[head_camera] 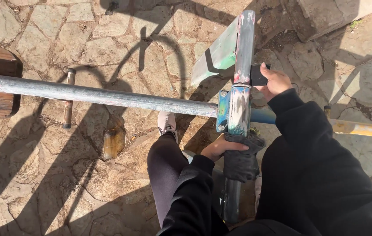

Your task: Sanding a metal joint on a structure using a piece of sandpaper

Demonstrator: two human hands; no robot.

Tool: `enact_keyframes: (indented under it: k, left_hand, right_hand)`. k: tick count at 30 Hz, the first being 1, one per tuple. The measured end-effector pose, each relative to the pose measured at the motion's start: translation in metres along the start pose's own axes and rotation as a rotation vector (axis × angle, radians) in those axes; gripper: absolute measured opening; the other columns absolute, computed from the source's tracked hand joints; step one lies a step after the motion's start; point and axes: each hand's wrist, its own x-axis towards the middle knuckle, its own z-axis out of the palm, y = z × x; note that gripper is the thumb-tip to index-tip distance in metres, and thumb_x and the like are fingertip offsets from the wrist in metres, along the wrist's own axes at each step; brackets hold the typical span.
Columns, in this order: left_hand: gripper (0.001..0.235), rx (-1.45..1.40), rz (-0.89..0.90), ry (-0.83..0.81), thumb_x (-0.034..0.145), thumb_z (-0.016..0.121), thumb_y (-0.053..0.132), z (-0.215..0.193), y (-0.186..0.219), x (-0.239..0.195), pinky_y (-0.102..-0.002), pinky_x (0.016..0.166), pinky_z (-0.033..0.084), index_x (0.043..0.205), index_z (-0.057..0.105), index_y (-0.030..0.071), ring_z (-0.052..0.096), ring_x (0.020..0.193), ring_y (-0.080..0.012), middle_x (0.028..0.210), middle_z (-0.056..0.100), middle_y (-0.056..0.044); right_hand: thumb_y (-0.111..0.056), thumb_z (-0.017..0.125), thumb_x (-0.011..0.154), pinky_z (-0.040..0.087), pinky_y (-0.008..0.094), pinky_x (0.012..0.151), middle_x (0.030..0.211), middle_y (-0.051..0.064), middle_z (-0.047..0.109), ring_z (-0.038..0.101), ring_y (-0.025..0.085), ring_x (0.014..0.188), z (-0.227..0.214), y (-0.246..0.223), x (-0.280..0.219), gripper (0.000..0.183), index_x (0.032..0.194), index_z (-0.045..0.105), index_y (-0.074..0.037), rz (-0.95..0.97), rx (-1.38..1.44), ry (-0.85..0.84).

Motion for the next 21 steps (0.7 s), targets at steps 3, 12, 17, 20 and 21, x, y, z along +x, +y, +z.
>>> enact_keyframes:
  k: [3,12,17,20,21]
  left_hand:
    - [0.107,0.018,0.011,-0.047,0.068,0.097,0.028,0.008,0.012,-0.016,-0.063,0.106,0.045,0.154,0.042,-0.005,0.049,0.134,-0.0535,0.144,0.053,-0.03]
    - [0.108,-0.009,0.049,-0.038,0.07,0.095,0.021,-0.01,-0.017,0.007,-0.065,0.106,0.044,0.157,0.037,-0.005,0.051,0.132,-0.054,0.143,0.053,-0.031]
    - [0.106,-0.026,0.019,-0.064,0.071,0.096,0.015,-0.03,-0.031,0.01,-0.062,0.106,0.045,0.157,0.037,-0.003,0.052,0.131,-0.0499,0.143,0.056,-0.028]
    - [0.095,-0.01,-0.041,-0.116,0.071,0.097,0.016,-0.067,-0.07,0.03,-0.061,0.105,0.047,0.152,0.049,0.0,0.057,0.126,-0.0488,0.137,0.062,-0.026]
    - [0.095,-0.001,-0.055,-0.116,0.071,0.097,0.016,-0.067,-0.066,0.029,-0.061,0.105,0.047,0.152,0.049,0.0,0.057,0.126,-0.0488,0.137,0.062,-0.026]
  right_hand:
    - [-0.048,0.085,0.096,0.044,0.064,0.104,0.128,0.037,0.059,0.056,0.058,0.121,0.028,-0.013,-0.033,0.071,0.131,0.055,0.006,-0.008,-0.02,0.074]
    - [-0.044,0.086,0.093,0.053,0.065,0.095,0.105,0.024,0.073,0.067,0.053,0.109,0.029,-0.015,-0.011,0.057,0.112,0.062,0.005,-0.005,0.083,-0.029]
    - [-0.054,0.09,0.09,0.054,0.058,0.092,0.095,0.021,0.069,0.07,0.044,0.101,0.003,0.044,0.03,0.068,0.111,0.067,0.007,0.05,-0.013,-0.07]
    - [-0.054,0.089,0.089,0.058,0.05,0.088,0.092,0.018,0.065,0.073,0.033,0.095,0.009,0.055,0.028,0.071,0.114,0.066,0.009,0.101,0.0,-0.077]
    - [-0.054,0.089,0.089,0.058,0.05,0.088,0.092,0.018,0.065,0.073,0.033,0.095,0.011,0.061,0.031,0.071,0.114,0.066,0.009,0.106,0.013,-0.07]
